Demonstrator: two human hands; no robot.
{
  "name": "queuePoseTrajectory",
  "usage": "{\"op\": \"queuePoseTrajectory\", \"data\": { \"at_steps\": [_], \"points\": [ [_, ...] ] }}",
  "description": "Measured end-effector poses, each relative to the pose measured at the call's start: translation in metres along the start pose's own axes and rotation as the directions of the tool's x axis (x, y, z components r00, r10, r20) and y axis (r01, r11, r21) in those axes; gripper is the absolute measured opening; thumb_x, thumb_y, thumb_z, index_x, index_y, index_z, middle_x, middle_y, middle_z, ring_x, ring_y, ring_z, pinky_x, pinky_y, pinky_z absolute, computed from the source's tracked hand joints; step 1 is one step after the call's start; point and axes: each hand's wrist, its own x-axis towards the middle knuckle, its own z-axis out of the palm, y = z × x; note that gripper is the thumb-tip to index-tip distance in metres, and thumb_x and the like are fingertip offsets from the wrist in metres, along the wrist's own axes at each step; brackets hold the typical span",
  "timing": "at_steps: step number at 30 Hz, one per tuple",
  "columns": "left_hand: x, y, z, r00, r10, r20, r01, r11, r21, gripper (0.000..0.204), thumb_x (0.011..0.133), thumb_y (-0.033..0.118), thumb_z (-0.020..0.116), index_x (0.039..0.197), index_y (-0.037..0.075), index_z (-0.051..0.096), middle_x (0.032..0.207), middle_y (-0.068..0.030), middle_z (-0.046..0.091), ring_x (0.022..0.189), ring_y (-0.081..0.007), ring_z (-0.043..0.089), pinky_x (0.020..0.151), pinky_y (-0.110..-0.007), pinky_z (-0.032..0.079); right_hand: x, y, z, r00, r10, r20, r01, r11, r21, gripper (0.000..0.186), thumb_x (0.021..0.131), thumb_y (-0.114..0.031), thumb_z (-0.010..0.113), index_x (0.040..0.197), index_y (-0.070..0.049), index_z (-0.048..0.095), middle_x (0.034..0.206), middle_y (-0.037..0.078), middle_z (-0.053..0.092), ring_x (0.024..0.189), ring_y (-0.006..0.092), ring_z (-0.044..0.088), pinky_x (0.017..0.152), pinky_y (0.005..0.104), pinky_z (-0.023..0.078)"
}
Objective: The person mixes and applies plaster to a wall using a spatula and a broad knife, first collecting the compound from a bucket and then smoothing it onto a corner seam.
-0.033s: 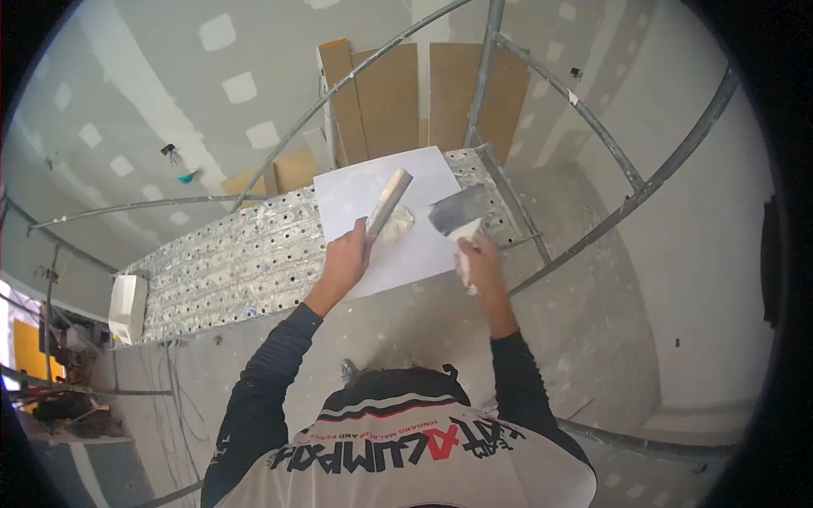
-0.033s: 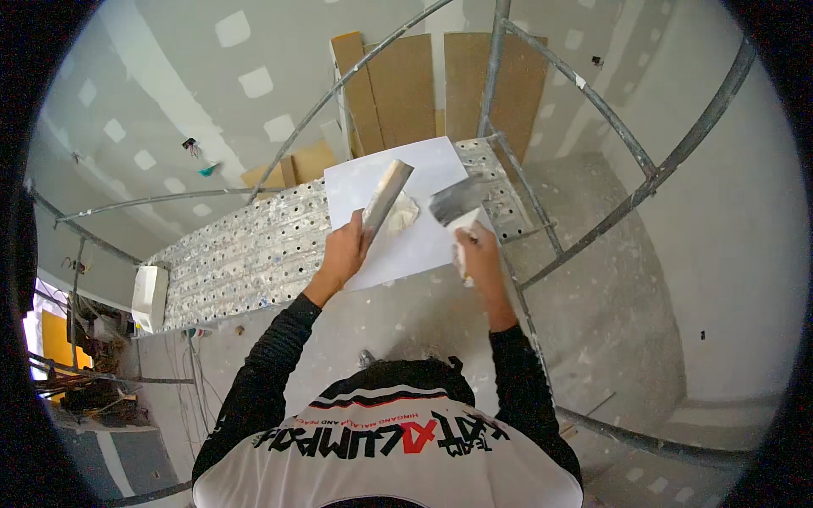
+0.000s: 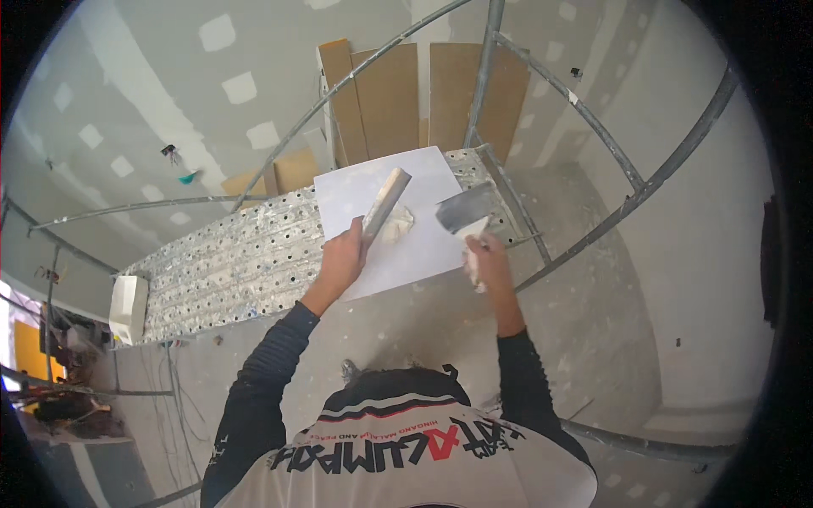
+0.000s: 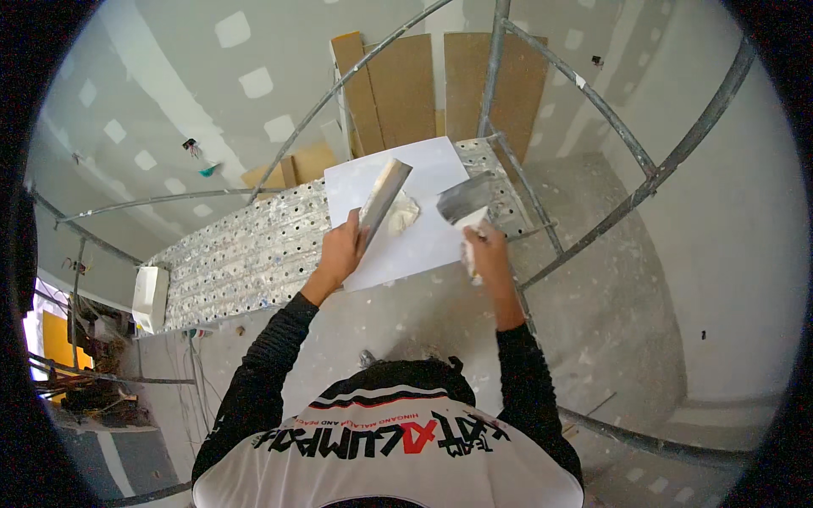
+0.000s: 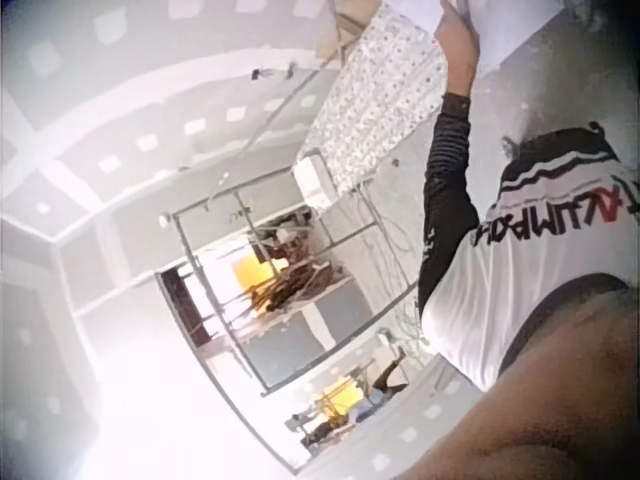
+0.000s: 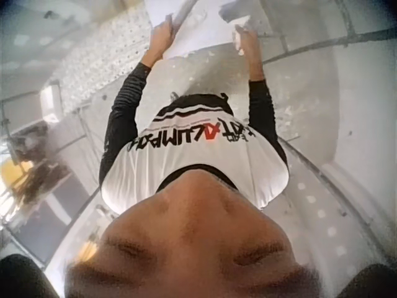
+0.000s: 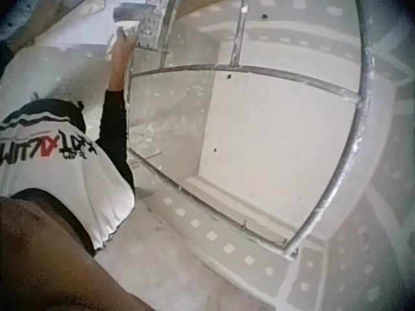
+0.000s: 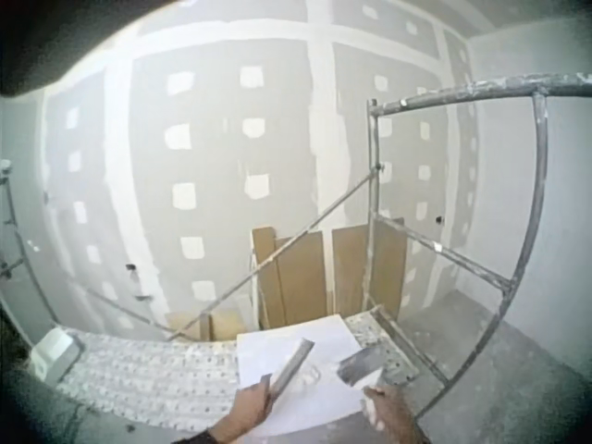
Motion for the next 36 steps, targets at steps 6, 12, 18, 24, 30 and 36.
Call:
{"op": "queuePoseTrajectory", "data": {
  "at_steps": [6, 12, 18, 24, 30, 36],
  "points": [
    [0.016, -0.026, -0.016, 0.995, -0.046, 0.092, 0.058, 0.991, -0.123, 0.041, 0.091, 0.019, 0.062, 0.124, 0.000, 0.047, 0.076, -0.0231, 0.063, 0.068, -0.0384, 0.065, 0.063, -0.047, 0.050, 0.022, -0.038, -0.047, 0.999, -0.029, 0.042, 0.029, 1.000, 0.011, 0.018, 0.095, -0.016, 0.060, 0.102, 0.001, 0.063, 0.072, 0.002, 0.060, 0.057, 0.0106, 0.056, 0.052, 0.0256, 0.045],
    [0.044, -0.047, -0.013, 0.958, -0.024, 0.285, 0.245, 0.585, -0.773, 0.043, 0.094, 0.013, 0.062, 0.131, -0.004, 0.050, 0.116, -0.0133, 0.064, 0.101, -0.0163, 0.059, 0.089, -0.029, 0.046, 0.084, -0.040, -0.052, 0.974, -0.090, 0.209, 0.052, 0.983, 0.177, 0.020, 0.096, -0.016, 0.059, 0.104, 0.002, 0.062, 0.080, 0.003, 0.061, 0.065, 0.0109, 0.057, 0.059, 0.0248, 0.046],
    [0.072, -0.063, -0.032, 0.929, 0.065, 0.365, 0.241, 0.642, -0.727, 0.042, 0.096, 0.010, 0.057, 0.136, 0.002, 0.048, 0.130, -0.0065, 0.057, 0.118, -0.0145, 0.050, 0.104, -0.032, 0.037, 0.098, -0.046, -0.037, 0.906, -0.130, 0.402, 0.091, 0.989, 0.115, 0.020, 0.095, -0.015, 0.060, 0.105, 0.002, 0.062, 0.080, 0.003, 0.061, 0.066, 0.0102, 0.056, 0.058, 0.0250, 0.045],
    [0.077, -0.066, -0.032, 0.915, 0.036, 0.401, 0.312, 0.567, -0.763, 0.047, 0.096, 0.010, 0.057, 0.140, 0.001, 0.043, 0.134, -0.0079, 0.055, 0.123, -0.0171, 0.049, 0.106, -0.033, 0.035, 0.086, -0.037, -0.013, 0.838, -0.074, 0.540, 0.019, 0.994, 0.106, 0.019, 0.095, -0.014, 0.059, 0.104, 0.003, 0.063, 0.079, 0.001, 0.059, 0.063, 0.0080, 0.053, 0.056, 0.0242, 0.043],
    [0.080, -0.051, -0.035, 0.944, 0.028, 0.328, 0.223, 0.681, -0.698, 0.048, 0.095, 0.011, 0.059, 0.139, -0.001, 0.043, 0.133, -0.0101, 0.055, 0.123, -0.0179, 0.049, 0.106, -0.033, 0.035, 0.092, 0.043, 0.006, 0.870, -0.030, 0.492, 0.101, 0.988, -0.119, 0.016, 0.095, -0.014, 0.060, 0.092, 0.002, 0.060, 0.071, 0.002, 0.057, 0.057, 0.0086, 0.051, 0.050, 0.0261, 0.042],
    [0.078, -0.064, -0.047, 0.985, -0.032, 0.169, 0.150, 0.646, -0.749, 0.050, 0.095, 0.016, 0.061, 0.138, -0.001, 0.045, 0.126, -0.0089, 0.060, 0.116, -0.0163, 0.053, 0.102, -0.032, 0.038, 0.085, 0.057, 0.007, 0.951, -0.109, 0.290, 0.200, 0.932, -0.303, 0.016, 0.092, -0.013, 0.062, 0.088, 0.001, 0.056, 0.063, 0.004, 0.055, 0.052, 0.0113, 0.053, 0.047, 0.0291, 0.044]
  ]
}}
